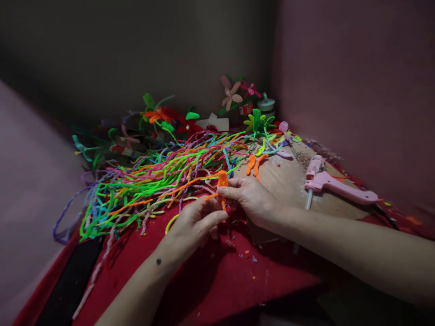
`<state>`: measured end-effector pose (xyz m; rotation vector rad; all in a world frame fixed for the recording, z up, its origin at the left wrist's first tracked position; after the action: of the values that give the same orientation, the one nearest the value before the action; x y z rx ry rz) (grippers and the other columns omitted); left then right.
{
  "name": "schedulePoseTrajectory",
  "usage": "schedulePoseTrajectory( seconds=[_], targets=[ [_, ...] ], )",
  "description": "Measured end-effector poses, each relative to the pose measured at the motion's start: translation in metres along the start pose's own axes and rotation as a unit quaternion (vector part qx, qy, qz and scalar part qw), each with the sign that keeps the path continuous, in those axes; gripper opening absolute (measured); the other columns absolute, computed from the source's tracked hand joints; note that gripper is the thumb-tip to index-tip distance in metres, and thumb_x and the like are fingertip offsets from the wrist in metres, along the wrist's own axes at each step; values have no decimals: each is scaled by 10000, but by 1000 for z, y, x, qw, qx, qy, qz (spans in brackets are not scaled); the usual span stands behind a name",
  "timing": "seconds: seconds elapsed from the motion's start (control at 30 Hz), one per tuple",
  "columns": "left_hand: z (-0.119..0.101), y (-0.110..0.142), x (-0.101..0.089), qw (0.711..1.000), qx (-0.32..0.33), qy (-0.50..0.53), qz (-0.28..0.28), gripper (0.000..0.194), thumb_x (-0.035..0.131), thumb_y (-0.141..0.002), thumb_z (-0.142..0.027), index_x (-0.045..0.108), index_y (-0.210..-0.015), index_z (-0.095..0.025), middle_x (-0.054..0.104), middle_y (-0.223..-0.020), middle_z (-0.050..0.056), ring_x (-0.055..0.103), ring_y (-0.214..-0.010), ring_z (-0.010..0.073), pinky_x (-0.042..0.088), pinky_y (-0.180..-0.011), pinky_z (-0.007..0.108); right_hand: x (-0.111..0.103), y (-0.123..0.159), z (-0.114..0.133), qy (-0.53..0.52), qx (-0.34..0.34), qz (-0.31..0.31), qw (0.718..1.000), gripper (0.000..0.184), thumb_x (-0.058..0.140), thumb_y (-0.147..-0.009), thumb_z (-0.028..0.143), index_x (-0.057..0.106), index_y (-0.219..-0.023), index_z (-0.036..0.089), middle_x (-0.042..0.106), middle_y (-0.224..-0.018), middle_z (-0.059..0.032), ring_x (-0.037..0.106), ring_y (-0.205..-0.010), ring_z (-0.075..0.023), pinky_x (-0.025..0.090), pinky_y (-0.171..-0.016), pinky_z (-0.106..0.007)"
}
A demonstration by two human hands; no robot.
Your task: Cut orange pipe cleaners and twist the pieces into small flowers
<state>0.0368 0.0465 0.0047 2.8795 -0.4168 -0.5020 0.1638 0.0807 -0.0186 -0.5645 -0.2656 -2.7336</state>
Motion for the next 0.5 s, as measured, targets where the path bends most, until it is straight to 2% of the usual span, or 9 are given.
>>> schedulePoseTrajectory(
  seconds=[0.07,0.13,0.3,0.5],
  targets=[
    [-6,2,-6,997,33,5,-65,175,614,-763,-334,549,-806,-178,525,-533,-56,440,-415,54,340,-398,152,-1,-1,-1,3,6,-1,1000,171,684,-677,263,587,-629,131,496,-494,48,395,-418,-47,285,-416,-198],
    [-8,4,-11,994,39,8,-104,177,572,-788,-352,539,-761,-181,488,-501,-62,408,-395,53,308,-382,154,0,-1,-3,1,19,12,1000,161,682,-680,252,587,-635,130,492,-491,45,400,-409,-51,298,-412,-205],
    [-3,5,-14,991,42,-17,-129,215,551,-791,-357,509,-668,-184,446,-432,-61,363,-360,61,264,-360,166,4,2,-8,-26,31,56,998,130,702,-629,188,612,-694,122,533,-555,29,458,-454,-68,407,-479,-233],
    [-3,4,-16,990,41,-32,-134,207,556,-792,-333,527,-659,-178,499,-469,-41,427,-414,79,322,-415,179,1,1,-8,10,50,38,998,68,669,-639,128,607,-666,123,524,-505,34,426,-387,-53,363,-410,-203]
  ],
)
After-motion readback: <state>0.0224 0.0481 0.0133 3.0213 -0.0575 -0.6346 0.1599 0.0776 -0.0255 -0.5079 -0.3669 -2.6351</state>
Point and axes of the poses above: each hand's wrist, its own y-axis away from the middle knuckle, its own x-axis out of the palm, z = x × y, the point moved 3 cm from there along -y, towards the middle knuckle
